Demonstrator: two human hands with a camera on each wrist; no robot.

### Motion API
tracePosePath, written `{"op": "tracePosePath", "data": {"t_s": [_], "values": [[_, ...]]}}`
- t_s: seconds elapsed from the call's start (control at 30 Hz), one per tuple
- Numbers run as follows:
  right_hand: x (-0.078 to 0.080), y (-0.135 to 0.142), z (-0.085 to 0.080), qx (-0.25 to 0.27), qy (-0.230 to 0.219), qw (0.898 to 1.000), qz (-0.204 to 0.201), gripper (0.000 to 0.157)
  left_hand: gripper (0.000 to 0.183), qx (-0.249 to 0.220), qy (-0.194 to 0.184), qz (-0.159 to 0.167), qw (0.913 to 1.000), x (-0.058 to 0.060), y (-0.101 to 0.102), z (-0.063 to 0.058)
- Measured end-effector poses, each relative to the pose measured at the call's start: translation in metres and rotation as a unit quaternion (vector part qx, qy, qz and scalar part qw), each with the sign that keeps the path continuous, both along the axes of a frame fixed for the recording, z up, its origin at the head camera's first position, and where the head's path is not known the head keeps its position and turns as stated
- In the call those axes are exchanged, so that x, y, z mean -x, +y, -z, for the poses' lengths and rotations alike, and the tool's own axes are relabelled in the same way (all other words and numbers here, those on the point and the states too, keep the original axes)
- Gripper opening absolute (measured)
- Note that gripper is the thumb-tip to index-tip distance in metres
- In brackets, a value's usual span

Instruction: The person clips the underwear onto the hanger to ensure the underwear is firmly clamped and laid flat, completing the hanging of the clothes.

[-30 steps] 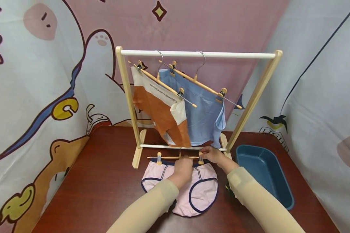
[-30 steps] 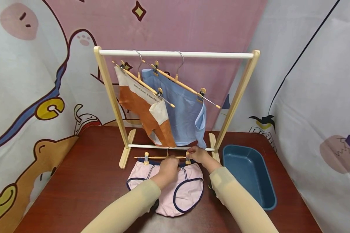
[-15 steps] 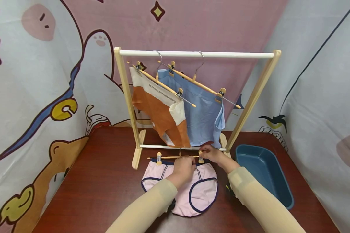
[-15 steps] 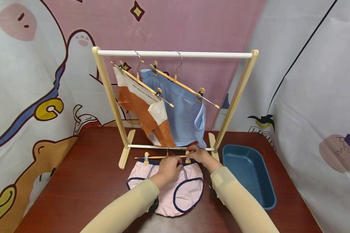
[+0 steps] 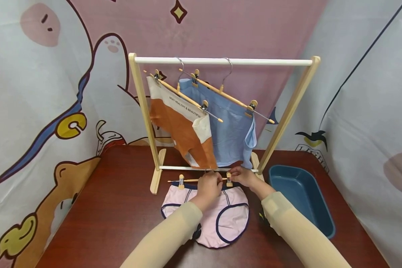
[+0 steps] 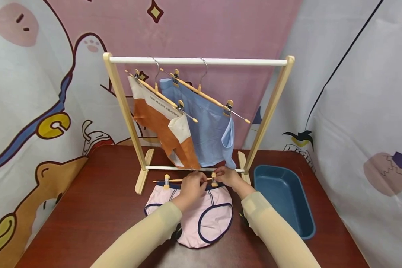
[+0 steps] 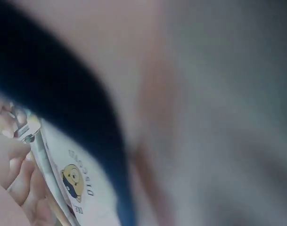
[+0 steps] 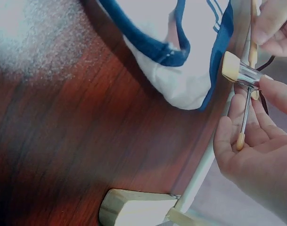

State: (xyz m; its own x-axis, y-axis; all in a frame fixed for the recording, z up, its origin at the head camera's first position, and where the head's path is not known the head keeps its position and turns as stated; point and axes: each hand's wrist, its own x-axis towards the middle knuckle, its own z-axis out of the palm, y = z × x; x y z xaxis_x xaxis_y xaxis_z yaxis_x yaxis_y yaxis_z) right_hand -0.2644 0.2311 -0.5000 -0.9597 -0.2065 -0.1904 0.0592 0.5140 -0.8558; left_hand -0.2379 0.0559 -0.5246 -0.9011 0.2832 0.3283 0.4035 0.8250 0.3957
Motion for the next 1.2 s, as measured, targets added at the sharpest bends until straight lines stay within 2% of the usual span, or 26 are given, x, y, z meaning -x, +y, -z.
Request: {"op": "tracePosePath", "data": {"t_s": [0.13,0.23,0.3,0.37,0.47,0.63,0.77,0.9,1.03,1.2], "values": [[0.001,0.000,0.002,-0.016,0.007,1.000,0.013,0.034,0.014,0.086,-0.048,0.018,0.9950,-0.004,0.003,0.003],[0.001,0.000,0.004,-0.027,0.016,0.999,0.018,0.034,0.024,0.146,-0.065,0.010,0.9871,-0.007,0.008,0.005],[0.001,0.000,0.004,-0.034,0.018,0.999,0.020,0.034,0.030,0.164,-0.073,-0.002,0.9837,-0.009,0.010,0.004],[0.001,-0.001,0.003,-0.039,0.014,0.999,0.022,0.034,0.030,0.156,-0.082,-0.008,0.9842,-0.010,0.011,0.003],[0.001,-0.001,0.001,-0.028,0.008,0.999,0.020,0.035,0.025,0.137,-0.090,0.000,0.9864,-0.011,0.010,0.002],[0.003,0.001,-0.001,0.003,-0.005,1.000,0.016,0.031,0.015,0.112,-0.078,0.017,0.9905,-0.012,0.008,0.001],[0.003,0.000,-0.002,0.010,-0.020,1.000,0.020,0.032,0.011,0.122,-0.077,0.015,0.9894,-0.011,0.006,0.000],[0.002,-0.003,-0.006,-0.017,-0.031,0.999,0.034,0.039,0.013,0.146,-0.091,0.024,0.9848,-0.010,0.005,-0.001],[0.002,-0.005,-0.010,-0.050,-0.028,0.998,0.029,0.038,0.012,0.111,-0.112,0.039,0.9868,-0.010,0.002,-0.002],[0.003,-0.004,-0.015,-0.045,-0.034,0.998,0.012,0.034,0.014,0.043,-0.147,0.060,0.9864,-0.010,-0.002,-0.002]]}}
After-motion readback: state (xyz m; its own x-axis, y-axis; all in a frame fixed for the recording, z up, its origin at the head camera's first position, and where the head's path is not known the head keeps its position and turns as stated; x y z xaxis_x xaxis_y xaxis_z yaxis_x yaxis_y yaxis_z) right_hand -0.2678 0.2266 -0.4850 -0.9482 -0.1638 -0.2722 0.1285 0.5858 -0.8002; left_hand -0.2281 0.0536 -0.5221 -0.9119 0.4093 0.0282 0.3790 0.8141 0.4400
